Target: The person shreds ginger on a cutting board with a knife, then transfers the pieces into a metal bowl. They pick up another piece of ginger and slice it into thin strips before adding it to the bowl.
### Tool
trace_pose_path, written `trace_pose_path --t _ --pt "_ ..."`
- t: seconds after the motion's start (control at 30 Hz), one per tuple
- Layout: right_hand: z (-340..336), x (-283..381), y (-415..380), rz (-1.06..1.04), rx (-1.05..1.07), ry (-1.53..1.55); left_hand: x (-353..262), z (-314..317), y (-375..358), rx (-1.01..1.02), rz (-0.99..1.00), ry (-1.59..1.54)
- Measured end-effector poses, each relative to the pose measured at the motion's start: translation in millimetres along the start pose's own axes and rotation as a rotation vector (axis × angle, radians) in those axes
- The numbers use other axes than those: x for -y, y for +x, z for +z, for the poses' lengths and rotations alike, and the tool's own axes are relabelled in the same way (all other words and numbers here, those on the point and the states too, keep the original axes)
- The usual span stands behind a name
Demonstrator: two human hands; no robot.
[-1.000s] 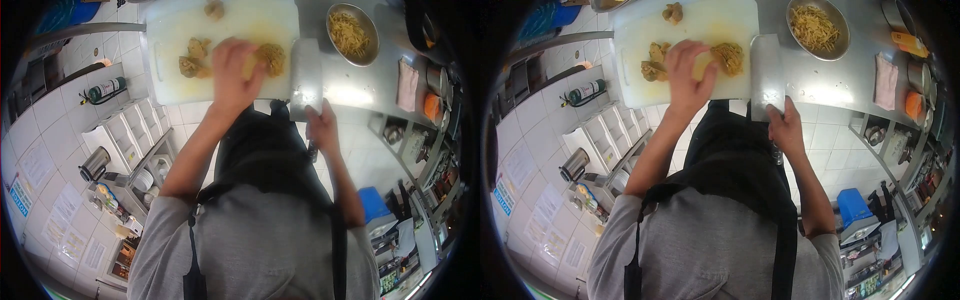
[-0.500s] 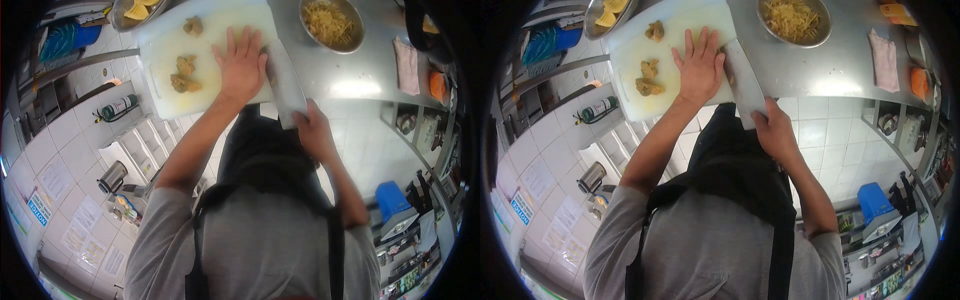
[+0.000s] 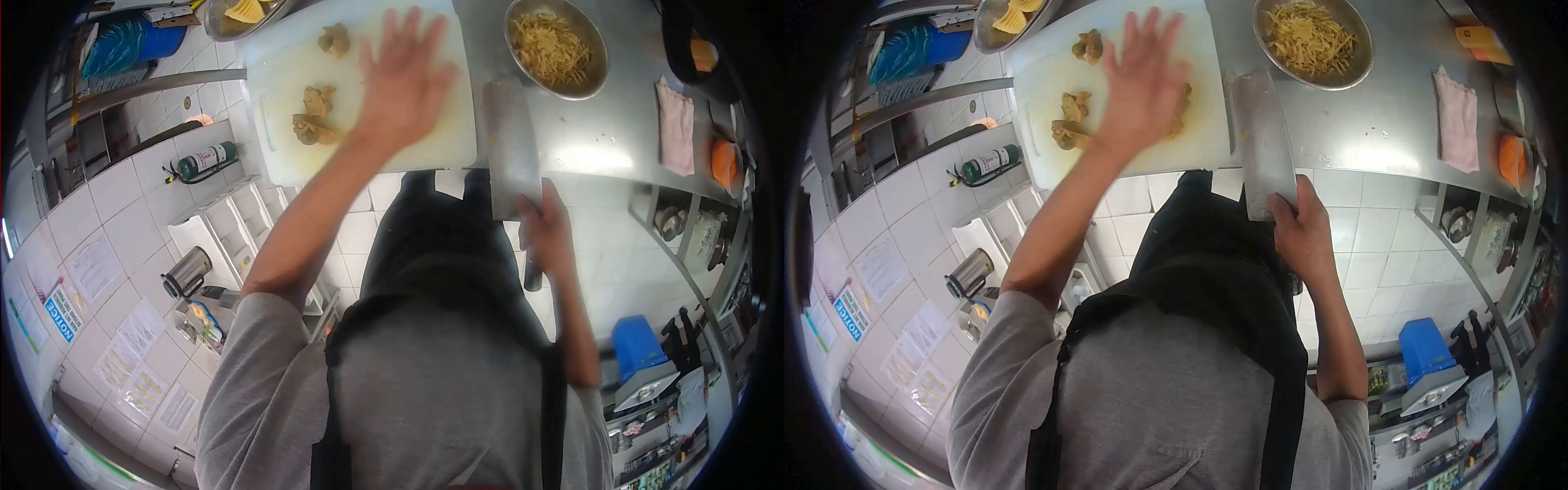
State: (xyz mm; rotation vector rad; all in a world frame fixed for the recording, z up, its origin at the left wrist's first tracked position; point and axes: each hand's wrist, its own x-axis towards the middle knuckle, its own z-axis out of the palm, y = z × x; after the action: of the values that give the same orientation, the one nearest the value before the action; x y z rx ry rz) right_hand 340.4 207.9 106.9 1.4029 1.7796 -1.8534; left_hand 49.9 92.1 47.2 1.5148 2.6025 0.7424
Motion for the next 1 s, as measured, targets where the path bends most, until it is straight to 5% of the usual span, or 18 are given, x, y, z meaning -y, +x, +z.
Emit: trace_pose_path --t 0.13,0.23,0.3,0.33,0.4,0.53,0.6,0.83,0.9,1.0 --pt "-10 -17 2 -0.143 -0.028 -0.114 -2 30 -11 0.113 0.063 0.126" --pt "-13 -1 -9 -0.052 -0.003 -0.065 11 29 -7 0.168 0.061 0.097" --pt "-12 8 -15 -0.006 0.045 -0.022 36 28 3 0.066 -0.151 -0.591" --pt "-12 11 -16 -0.004 0.043 -0.021 40 8 7 0.069 -0.15 -0.593" --pt "-12 16 -16 -0.049 0.074 -0.073 38 -45 24 0.056 -0.307 -0.574" --pt "-8 16 -14 -0.079 0.058 -0.105 19 -27 22 0.257 -0.281 -0.235" --pt "-11 11 -15 -0.074 0.015 -0.103 5 15 -1 0.109 0.06 0.126" --pt "-11 18 -23 -0.113 -0.013 -0.069 19 23 0 0.139 0.16 0.126" --pt "0 30 -26 -0.081 -0.023 -0.052 40 3 3 -0.004 -0.235 -0.832" --pt "11 51 -20 -0.068 -0.029 -0.284 59 -34 -18 -0.078 -0.287 -0.823"
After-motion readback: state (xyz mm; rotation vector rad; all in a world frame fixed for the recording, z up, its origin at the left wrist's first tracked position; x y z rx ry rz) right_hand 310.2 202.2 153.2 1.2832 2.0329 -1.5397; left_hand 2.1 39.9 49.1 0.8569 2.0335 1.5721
